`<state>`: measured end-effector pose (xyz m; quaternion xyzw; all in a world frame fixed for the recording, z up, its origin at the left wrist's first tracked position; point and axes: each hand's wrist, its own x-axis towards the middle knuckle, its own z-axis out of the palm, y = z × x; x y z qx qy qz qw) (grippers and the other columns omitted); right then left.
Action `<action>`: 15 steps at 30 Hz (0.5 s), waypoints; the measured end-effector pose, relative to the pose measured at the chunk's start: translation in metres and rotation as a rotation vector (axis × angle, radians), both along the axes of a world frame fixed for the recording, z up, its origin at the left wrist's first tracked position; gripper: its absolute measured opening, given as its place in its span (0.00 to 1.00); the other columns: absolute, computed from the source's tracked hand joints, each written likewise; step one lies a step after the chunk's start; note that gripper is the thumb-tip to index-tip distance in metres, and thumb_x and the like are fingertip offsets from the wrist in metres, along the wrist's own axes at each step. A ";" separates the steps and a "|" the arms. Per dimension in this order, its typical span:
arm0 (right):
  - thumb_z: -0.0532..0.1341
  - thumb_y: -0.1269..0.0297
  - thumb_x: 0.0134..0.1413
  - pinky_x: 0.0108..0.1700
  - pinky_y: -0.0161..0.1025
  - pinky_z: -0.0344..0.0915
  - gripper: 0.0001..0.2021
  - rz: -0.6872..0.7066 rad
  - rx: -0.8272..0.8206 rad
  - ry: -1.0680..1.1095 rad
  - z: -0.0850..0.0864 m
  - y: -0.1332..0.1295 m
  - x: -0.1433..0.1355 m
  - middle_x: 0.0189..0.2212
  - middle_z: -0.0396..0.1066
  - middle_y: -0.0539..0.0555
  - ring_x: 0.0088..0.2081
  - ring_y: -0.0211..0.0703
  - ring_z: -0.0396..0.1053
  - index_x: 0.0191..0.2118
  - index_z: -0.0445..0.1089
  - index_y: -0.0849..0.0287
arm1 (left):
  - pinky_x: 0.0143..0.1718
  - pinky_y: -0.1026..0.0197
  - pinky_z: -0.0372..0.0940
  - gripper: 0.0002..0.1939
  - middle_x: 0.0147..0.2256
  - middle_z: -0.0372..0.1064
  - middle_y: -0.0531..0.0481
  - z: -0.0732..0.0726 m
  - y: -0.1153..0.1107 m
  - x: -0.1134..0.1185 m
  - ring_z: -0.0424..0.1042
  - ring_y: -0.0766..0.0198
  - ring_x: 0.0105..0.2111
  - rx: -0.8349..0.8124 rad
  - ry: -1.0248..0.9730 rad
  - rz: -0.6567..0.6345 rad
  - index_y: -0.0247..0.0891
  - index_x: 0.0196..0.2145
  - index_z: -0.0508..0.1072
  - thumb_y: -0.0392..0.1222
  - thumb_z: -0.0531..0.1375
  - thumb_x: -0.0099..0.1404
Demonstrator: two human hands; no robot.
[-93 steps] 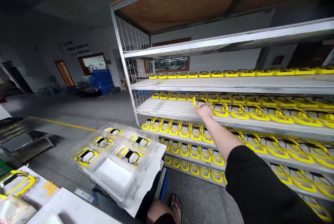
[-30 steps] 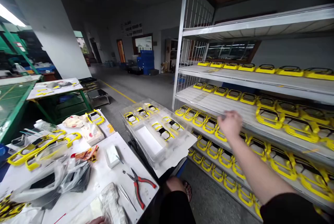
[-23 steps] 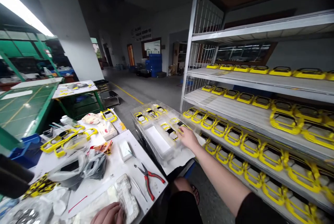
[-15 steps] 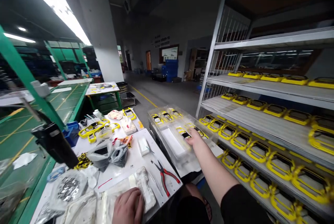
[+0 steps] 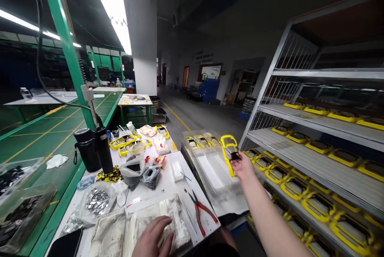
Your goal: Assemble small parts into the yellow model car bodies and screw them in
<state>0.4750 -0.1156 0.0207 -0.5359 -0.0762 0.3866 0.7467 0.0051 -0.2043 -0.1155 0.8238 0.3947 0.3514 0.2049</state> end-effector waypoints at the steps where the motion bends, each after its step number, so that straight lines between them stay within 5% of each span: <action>1: 0.67 0.53 0.78 0.33 0.33 0.74 0.14 0.011 0.060 -0.012 0.010 -0.009 -0.006 0.40 0.76 0.52 0.34 0.38 0.74 0.52 0.75 0.61 | 0.58 0.57 0.81 0.17 0.57 0.85 0.42 0.007 -0.001 -0.003 0.86 0.50 0.55 0.020 -0.022 -0.007 0.49 0.58 0.85 0.52 0.65 0.77; 5: 0.78 0.55 0.61 0.23 0.30 0.60 0.17 0.221 0.232 -0.044 0.039 -0.063 -0.052 0.34 0.75 0.49 0.31 0.39 0.73 0.41 0.71 0.55 | 0.57 0.59 0.81 0.16 0.57 0.85 0.43 0.047 -0.007 -0.009 0.87 0.52 0.54 0.043 -0.094 -0.058 0.51 0.59 0.84 0.50 0.67 0.77; 8: 0.84 0.56 0.50 0.21 0.30 0.56 0.24 0.459 0.220 -0.058 0.041 -0.109 -0.108 0.29 0.72 0.48 0.25 0.36 0.69 0.36 0.69 0.57 | 0.62 0.55 0.79 0.22 0.60 0.82 0.42 0.078 -0.012 -0.010 0.84 0.50 0.59 0.001 -0.152 -0.092 0.52 0.65 0.80 0.47 0.68 0.75; 12: 0.83 0.55 0.55 0.23 0.28 0.51 0.28 1.052 0.157 -0.018 0.014 -0.143 -0.192 0.23 0.69 0.45 0.19 0.29 0.63 0.32 0.62 0.58 | 0.75 0.41 0.66 0.45 0.76 0.65 0.35 0.116 -0.014 -0.012 0.68 0.39 0.74 -0.129 -0.222 -0.277 0.52 0.78 0.66 0.47 0.75 0.68; 15: 0.83 0.54 0.54 0.20 0.28 0.50 0.24 1.256 0.040 0.127 -0.015 -0.147 -0.246 0.24 0.70 0.46 0.19 0.29 0.62 0.35 0.69 0.60 | 0.75 0.40 0.65 0.40 0.78 0.59 0.34 0.137 -0.014 -0.017 0.66 0.37 0.75 -0.301 -0.274 -0.499 0.51 0.75 0.71 0.47 0.74 0.70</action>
